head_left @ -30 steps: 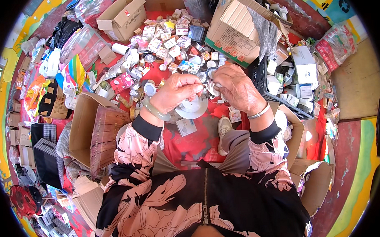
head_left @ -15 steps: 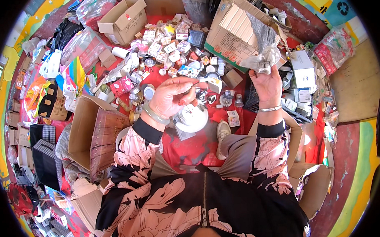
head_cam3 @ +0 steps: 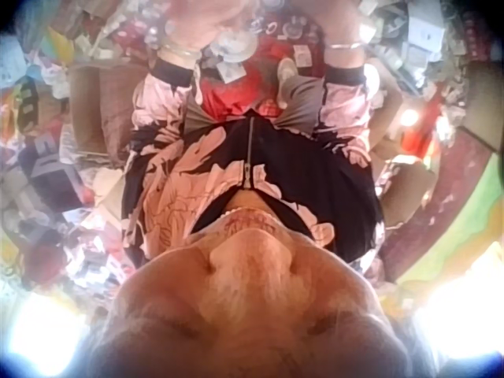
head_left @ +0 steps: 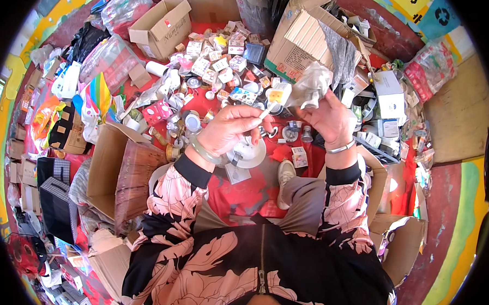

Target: The person sits on a cluttered floor and wipes a white circular electronic device with a cloth. They clean the front grill, the back, and the edges of the device, turning it over to access different surfaces.

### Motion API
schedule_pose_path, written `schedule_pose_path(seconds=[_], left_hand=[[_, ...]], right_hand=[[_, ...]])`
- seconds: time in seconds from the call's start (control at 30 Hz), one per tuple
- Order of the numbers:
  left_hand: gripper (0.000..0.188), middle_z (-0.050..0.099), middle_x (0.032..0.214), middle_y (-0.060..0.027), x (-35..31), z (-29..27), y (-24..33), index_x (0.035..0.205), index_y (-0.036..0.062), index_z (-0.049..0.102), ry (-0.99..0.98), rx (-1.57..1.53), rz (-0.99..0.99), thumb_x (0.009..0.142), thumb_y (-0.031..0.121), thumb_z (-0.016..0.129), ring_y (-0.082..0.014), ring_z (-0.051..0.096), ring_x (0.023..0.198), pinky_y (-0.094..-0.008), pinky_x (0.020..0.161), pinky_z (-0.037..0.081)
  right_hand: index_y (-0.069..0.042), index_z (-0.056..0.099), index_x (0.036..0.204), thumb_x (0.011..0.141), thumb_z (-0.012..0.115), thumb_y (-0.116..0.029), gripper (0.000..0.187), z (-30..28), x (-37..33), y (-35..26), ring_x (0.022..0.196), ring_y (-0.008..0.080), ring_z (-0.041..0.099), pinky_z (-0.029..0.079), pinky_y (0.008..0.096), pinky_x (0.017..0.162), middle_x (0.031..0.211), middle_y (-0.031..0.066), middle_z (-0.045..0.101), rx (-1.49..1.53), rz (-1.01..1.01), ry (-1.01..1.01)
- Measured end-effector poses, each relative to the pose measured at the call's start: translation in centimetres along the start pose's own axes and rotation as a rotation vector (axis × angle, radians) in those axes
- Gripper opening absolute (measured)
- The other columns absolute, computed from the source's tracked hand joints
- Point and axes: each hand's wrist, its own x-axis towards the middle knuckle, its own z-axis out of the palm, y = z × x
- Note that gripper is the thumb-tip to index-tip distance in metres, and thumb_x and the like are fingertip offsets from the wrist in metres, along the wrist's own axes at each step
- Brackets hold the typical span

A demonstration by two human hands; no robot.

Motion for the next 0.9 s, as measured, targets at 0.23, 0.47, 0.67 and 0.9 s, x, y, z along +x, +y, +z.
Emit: schedule_pose_path(seconds=[0.23, 0.47, 0.67, 0.9], left_hand=[[0.033, 0.065, 0.089, -0.0171, 0.4, 0.1, -0.7, 0.111, -0.0036, 0.057, -0.05, 0.138, -0.158, 0.095, 0.024, 0.048, -0.0074, 0.048, 0.046, -0.0211, 0.054, 0.044], [0.031, 0.065, 0.086, -0.0139, 0.6, 1.4, -0.6, 0.114, 0.0013, 0.055, 0.06, 0.092, -0.184, 0.096, 0.025, 0.046, -0.0067, 0.048, 0.044, -0.0214, 0.056, 0.047], [0.024, 0.063, 0.08, -0.0063, 1.1, 1.1, -1.6, 0.114, 0.0012, 0.053, 0.263, 0.192, -0.064, 0.093, 0.014, 0.051, -0.0072, 0.054, 0.052, -0.0194, 0.051, 0.045], [0.027, 0.05, 0.066, 0.0018, 0.6, 1.7, -1.1, 0.115, 0.0027, 0.05, 0.226, 0.197, 0.016, 0.088, -0.001, 0.05, -0.0043, 0.044, 0.045, -0.02, 0.04, 0.034]], right_hand=[[-0.005, 0.044, 0.127, 0.092, 0.049, -0.029, 0.042, 1.8, 0.4, 2.4, 0.101, 0.0289, 0.057, 0.05, 0.0423, 0.081, 0.12, 0.0128, 0.055, 0.05, 0.04, -0.164], [-0.004, 0.042, 0.129, 0.093, 0.048, -0.027, 0.043, 2.6, 0.0, 2.8, 0.102, 0.0253, 0.056, 0.048, 0.041, 0.084, 0.119, 0.0107, 0.055, 0.048, -0.017, -0.135], [-0.004, 0.047, 0.127, 0.09, 0.054, -0.023, 0.043, 3.6, -0.2, 3.3, 0.117, 0.029, 0.047, 0.041, 0.0399, 0.095, 0.132, 0.0136, 0.045, -0.215, -0.254, -0.135], [-0.014, 0.058, 0.122, 0.076, 0.066, -0.003, 0.049, 7.2, -0.6, 5.1, 0.133, 0.0363, 0.03, 0.037, 0.0345, 0.099, 0.145, 0.023, 0.022, -1.37, -0.706, -0.199]])
